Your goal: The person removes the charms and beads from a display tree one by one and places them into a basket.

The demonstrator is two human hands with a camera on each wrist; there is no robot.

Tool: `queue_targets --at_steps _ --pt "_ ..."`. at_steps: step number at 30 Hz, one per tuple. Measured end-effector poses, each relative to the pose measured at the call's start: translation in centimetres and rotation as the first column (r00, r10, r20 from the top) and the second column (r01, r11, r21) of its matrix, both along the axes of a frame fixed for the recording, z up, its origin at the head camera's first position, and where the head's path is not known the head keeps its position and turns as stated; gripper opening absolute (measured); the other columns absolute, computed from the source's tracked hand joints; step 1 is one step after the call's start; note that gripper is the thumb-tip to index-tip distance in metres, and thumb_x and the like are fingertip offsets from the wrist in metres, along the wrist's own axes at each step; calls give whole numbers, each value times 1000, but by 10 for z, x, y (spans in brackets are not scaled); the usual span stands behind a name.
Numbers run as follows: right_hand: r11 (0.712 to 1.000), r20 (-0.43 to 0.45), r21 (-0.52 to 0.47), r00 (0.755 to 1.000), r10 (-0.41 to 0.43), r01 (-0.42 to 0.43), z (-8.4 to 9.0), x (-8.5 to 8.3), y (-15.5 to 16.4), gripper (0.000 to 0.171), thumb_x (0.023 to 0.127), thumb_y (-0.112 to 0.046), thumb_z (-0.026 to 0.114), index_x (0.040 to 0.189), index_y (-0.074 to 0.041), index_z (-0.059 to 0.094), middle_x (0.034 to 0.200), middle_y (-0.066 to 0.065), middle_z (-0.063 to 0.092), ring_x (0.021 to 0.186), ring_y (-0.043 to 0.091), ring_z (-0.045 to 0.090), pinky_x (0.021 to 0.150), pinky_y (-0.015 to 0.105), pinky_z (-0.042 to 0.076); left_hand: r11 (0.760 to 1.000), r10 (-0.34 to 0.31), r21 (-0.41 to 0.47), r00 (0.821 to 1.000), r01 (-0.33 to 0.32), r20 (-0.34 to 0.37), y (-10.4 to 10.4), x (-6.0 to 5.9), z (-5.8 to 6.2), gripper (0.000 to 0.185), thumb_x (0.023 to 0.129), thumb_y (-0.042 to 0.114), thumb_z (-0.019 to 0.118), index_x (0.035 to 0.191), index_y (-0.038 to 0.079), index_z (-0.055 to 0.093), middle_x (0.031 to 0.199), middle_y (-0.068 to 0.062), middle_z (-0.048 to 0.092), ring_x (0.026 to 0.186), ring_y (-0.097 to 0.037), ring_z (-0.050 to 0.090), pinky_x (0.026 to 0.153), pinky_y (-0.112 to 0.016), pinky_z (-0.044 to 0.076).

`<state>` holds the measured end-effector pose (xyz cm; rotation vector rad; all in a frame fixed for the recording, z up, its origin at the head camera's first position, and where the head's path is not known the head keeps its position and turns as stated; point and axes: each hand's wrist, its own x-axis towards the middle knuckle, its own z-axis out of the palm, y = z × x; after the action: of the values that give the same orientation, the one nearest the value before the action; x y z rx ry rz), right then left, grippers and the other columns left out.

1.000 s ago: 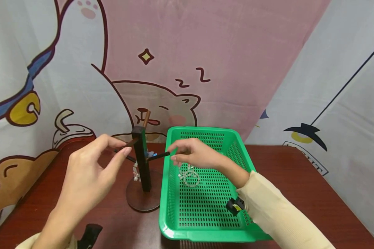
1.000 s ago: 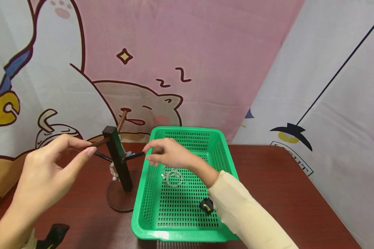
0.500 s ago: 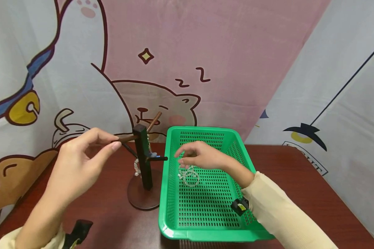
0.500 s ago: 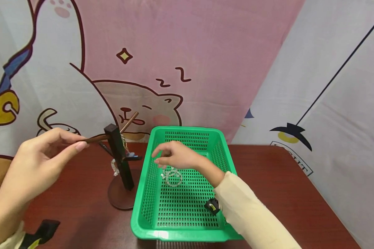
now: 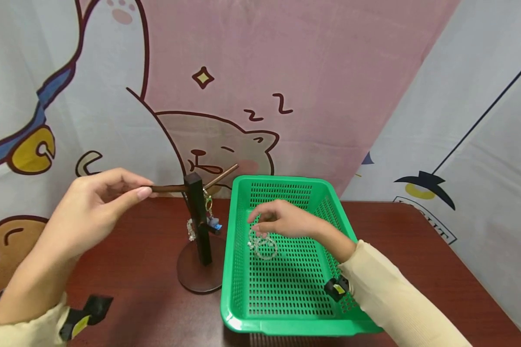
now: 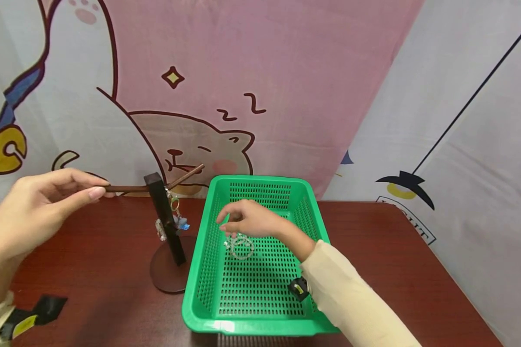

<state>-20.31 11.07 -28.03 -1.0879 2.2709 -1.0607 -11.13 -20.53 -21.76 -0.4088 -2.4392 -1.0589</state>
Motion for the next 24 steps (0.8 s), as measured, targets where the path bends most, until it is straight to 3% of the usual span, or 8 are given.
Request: queue_targets --at_steps 7,12,19,24 --pt "1000 -2 17 1000 -7 7 0 0 0 16 91 -7 56 106 -4 61 77 0 63 74 20 59 62 28 44 999 -11 -30 998 13 63 -9 -7 3 12 87 20 63 95 13 69 78 4 66 69 -7 55 56 -21 37" --pt "1000 -8 30 1000 -8 8 -1 1 0 18 91 -9 56 106 -3 61 81 -1 65 75 17 61 64 32 46 998 -39 -46 997 43 72 -15 -13 6 13 88 20 63 96 12 69 77 4 66 70 -6 55 58 -20 38" --pt "1000 14 20 1000 -7 7 0 2 0 18 91 -9 55 107 -2 61 83 3 66 78 26 61 66 29 48 997 -47 -54 989 55 143 -21 -21 9 18 90 21 59 102 9 66 78 4 66 75 -6 55 63 -18 39" --pt "1000 10 9 1000 -7 7 -1 2 -1 17 91 -8 55 107 -2 61 80 1 64 75 19 60 65 30 47 998 -40 -49 986 49 164 -23 -24 11 19 91 18 58 103 7 66 79 10 64 75 -3 55 63 -16 39"
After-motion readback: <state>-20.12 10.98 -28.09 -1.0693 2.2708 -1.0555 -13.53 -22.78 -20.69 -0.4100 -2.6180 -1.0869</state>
